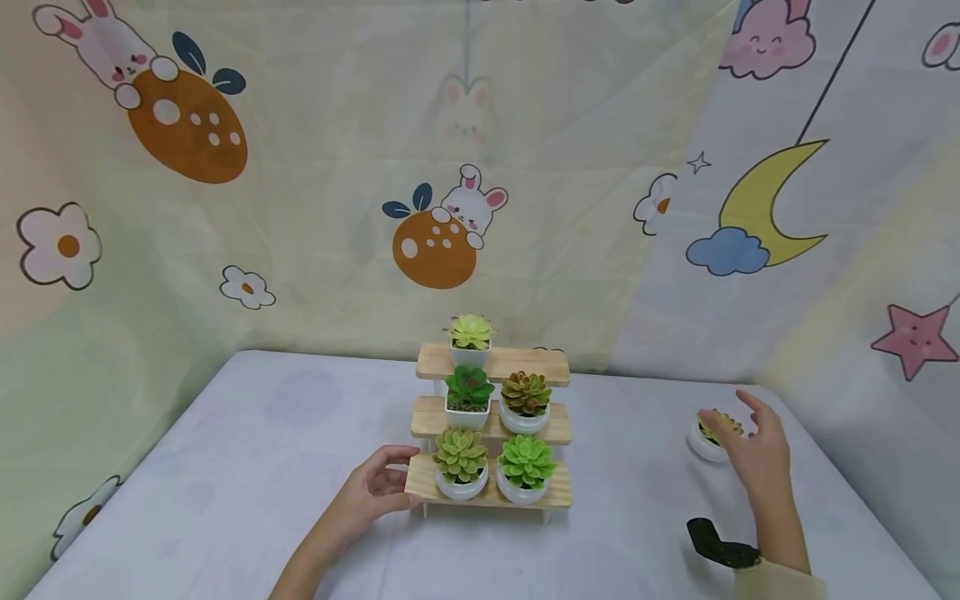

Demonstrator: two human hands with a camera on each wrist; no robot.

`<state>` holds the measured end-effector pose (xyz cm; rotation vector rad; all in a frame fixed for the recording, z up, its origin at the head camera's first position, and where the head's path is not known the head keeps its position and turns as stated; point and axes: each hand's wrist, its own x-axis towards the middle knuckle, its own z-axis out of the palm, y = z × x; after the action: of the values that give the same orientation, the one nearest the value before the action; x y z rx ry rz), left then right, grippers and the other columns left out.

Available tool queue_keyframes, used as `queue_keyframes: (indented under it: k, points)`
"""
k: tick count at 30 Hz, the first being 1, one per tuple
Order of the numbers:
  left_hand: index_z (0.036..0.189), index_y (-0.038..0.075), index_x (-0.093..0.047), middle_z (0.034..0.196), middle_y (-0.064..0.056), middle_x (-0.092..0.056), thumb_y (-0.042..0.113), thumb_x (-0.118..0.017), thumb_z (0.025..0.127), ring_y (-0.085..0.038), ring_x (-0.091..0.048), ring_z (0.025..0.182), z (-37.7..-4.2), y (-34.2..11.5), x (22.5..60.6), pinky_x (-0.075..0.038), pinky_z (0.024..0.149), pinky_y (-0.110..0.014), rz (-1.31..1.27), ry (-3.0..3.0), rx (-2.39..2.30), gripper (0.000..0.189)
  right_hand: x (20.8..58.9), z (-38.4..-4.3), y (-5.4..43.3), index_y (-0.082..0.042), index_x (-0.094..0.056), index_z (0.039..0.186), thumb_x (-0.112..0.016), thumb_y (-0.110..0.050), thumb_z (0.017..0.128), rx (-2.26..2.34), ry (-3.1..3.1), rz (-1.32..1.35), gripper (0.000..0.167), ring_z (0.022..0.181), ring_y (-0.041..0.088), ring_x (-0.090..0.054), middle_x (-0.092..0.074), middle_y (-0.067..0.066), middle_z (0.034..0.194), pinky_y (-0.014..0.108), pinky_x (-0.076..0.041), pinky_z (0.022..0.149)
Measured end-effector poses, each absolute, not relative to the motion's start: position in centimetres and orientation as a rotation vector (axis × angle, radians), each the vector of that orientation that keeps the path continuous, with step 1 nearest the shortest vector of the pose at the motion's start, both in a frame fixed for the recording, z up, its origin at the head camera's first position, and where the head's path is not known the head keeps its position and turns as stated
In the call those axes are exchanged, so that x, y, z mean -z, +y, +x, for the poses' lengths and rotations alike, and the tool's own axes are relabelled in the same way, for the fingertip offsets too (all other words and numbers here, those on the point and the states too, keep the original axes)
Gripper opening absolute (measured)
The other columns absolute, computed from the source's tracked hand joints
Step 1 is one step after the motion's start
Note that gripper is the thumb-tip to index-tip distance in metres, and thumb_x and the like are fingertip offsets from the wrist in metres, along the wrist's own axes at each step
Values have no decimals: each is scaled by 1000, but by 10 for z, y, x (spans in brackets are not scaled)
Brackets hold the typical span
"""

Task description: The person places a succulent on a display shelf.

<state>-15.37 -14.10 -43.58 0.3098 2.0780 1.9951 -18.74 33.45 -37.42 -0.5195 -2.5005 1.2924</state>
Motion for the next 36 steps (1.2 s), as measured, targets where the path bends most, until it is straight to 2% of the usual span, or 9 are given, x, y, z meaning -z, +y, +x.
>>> queue_keyframes:
  k: [7, 13, 16, 18, 24, 26, 29, 32, 36]
  points:
    - [133, 0, -40, 114, -17, -58, 5, -71, 77, -17, -61, 96, -153, -141, 435, -52, 78, -27, 314, 2069, -1993, 63, 387, -191, 345, -1, -6, 148, -60, -38, 87, -1309, -2577, -599, 90, 134, 48, -18, -6, 28, 152, 61, -26, 103]
    - [133, 0, -40, 113, -14, -60, 5, -70, 78, -16, -62, 96, -153, -141, 436, -52, 78, -27, 322, 2067, -1998, 63, 403, -195, 355, -2, 0, 148, -63, -47, 83, -1360, -2566, -720, 101, 133, 47, -21, -6, 28, 152, 59, -31, 100]
    - [133, 0, -40, 112, -14, -60, 6, -70, 78, -16, -62, 96, -153, -142, 436, -52, 78, -27, 332, 2067, -1999, 63, 408, -195, 358, -1, 2, 148, -62, -48, 84, -1392, -2562, -746, 102, 132, 47, -22, -7, 29, 151, 58, -31, 101]
    - [133, 0, -40, 112, -14, -60, 6, -71, 78, -16, -62, 96, -154, -142, 436, -52, 78, -27, 328, 2068, -1997, 63, 410, -195, 359, 0, 3, 147, -61, -44, 85, -1439, -2553, -737, 100, 132, 47, -22, -6, 30, 151, 57, -27, 105]
    - [132, 1, -41, 112, -12, -60, 6, -71, 77, -16, -62, 96, -154, -141, 435, -52, 78, -28, 295, 2071, -1995, 63, 415, -198, 360, 3, 5, 146, -61, -34, 87, -1495, -2562, -750, 96, 130, 46, -25, -9, 33, 148, 51, -33, 102]
    - [132, 1, -41, 112, -13, -60, 7, -71, 77, -17, -62, 96, -154, -141, 435, -52, 78, -28, 294, 2073, -1992, 63, 418, -199, 361, 4, 5, 146, -62, -34, 87, -1489, -2566, -764, 96, 129, 45, -28, -12, 34, 147, 44, -40, 96]
    - [132, 1, -41, 112, -13, -60, 6, -71, 77, -17, -62, 96, -153, -141, 435, -52, 78, -28, 303, 2074, -1990, 63, 421, -199, 364, 5, 2, 146, -62, -34, 87, -1490, -2561, -770, 95, 126, 43, -32, -17, 35, 145, 23, -48, 78]
    - [132, 1, -41, 111, -13, -60, 6, -71, 77, -17, -62, 96, -153, -141, 435, -52, 78, -28, 299, 2072, -1992, 63, 423, -199, 366, 6, -1, 146, -61, -36, 86, -1497, -2560, -762, 95, 123, 42, -35, -19, 35, 143, 10, -40, 60]
    - [132, 0, -41, 112, -15, -60, 6, -71, 77, -18, -61, 96, -153, -141, 435, -52, 78, -28, 311, 2069, -1995, 64, 426, -198, 367, 8, -2, 145, -60, -40, 86, -1488, -2576, -757, 95, 123, 42, -35, -20, 35, 142, 8, -37, 56]
